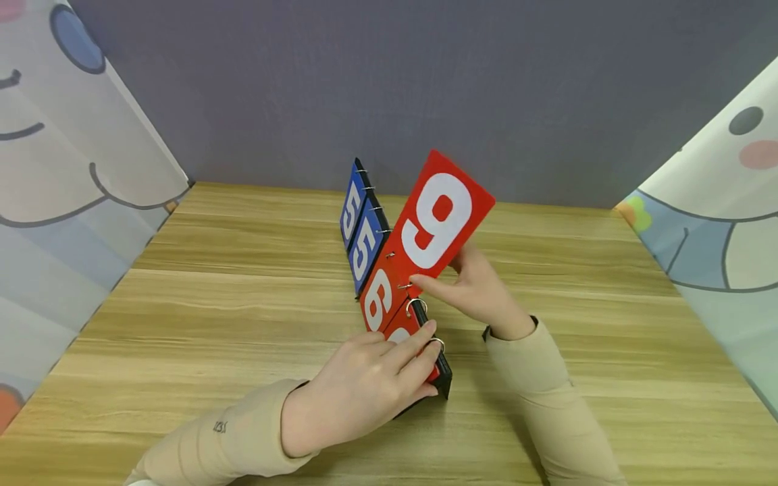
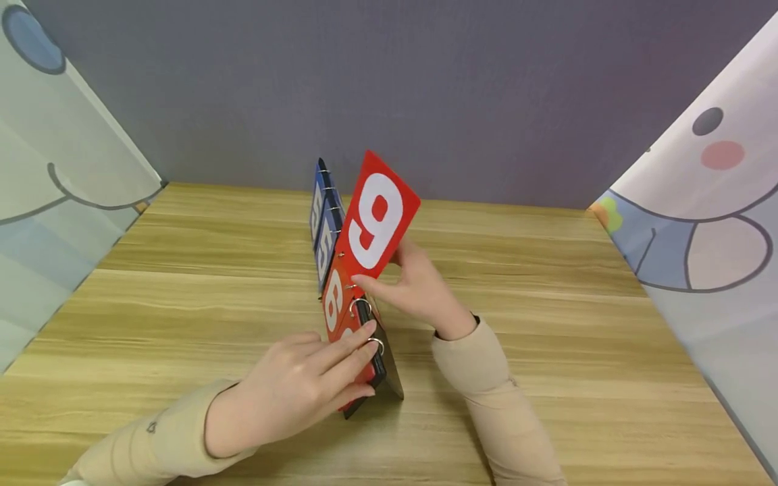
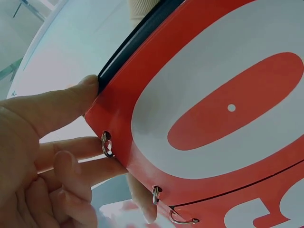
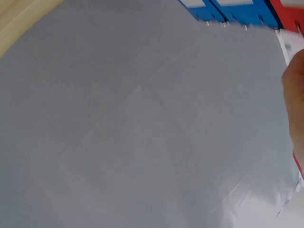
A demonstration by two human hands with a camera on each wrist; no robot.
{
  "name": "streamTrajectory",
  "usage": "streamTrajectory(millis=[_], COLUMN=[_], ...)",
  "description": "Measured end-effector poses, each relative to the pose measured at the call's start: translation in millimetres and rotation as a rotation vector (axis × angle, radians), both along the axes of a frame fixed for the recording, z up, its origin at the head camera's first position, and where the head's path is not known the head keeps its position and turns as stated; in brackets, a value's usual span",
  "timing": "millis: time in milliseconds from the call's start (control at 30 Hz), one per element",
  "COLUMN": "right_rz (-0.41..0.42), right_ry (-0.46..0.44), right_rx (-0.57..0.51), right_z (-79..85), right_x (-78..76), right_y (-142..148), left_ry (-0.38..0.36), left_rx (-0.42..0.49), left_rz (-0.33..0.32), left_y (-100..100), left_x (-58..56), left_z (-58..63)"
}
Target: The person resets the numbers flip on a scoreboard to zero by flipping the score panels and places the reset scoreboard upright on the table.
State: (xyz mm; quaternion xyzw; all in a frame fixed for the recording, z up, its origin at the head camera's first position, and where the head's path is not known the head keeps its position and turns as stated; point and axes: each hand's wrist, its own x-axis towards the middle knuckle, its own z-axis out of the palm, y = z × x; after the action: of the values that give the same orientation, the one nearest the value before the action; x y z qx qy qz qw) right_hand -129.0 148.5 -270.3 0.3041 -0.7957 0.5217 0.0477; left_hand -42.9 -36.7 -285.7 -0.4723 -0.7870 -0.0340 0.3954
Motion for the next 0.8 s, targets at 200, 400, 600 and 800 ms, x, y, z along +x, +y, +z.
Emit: streamTrajectory(millis=[200, 400, 600, 800], right_rz=[0.150, 0.226, 0.253, 0.298], right_ry=[0.278, 0.412, 0.451, 0.433], right_rx=[0.144, 0.123, 0.185, 0.269], right_z=[-8.5, -11.0, -13.1, -15.4], right_x=[-5.1, -8.3, -10.9, -12.6], right_y=[-7, -8, -8, -7], left_ry=[0.042, 0.068, 0.028, -0.016], left_rx=[0.011, 0.017, 0.002, -0.008], left_rz=[-0.013, -0.007, 0.004, 0.012], left_y=[0, 0, 1, 0], left_x=[-0.3, -0.1, 0.4, 0.7], left_z=[1.0, 0.9, -0.5, -1.9])
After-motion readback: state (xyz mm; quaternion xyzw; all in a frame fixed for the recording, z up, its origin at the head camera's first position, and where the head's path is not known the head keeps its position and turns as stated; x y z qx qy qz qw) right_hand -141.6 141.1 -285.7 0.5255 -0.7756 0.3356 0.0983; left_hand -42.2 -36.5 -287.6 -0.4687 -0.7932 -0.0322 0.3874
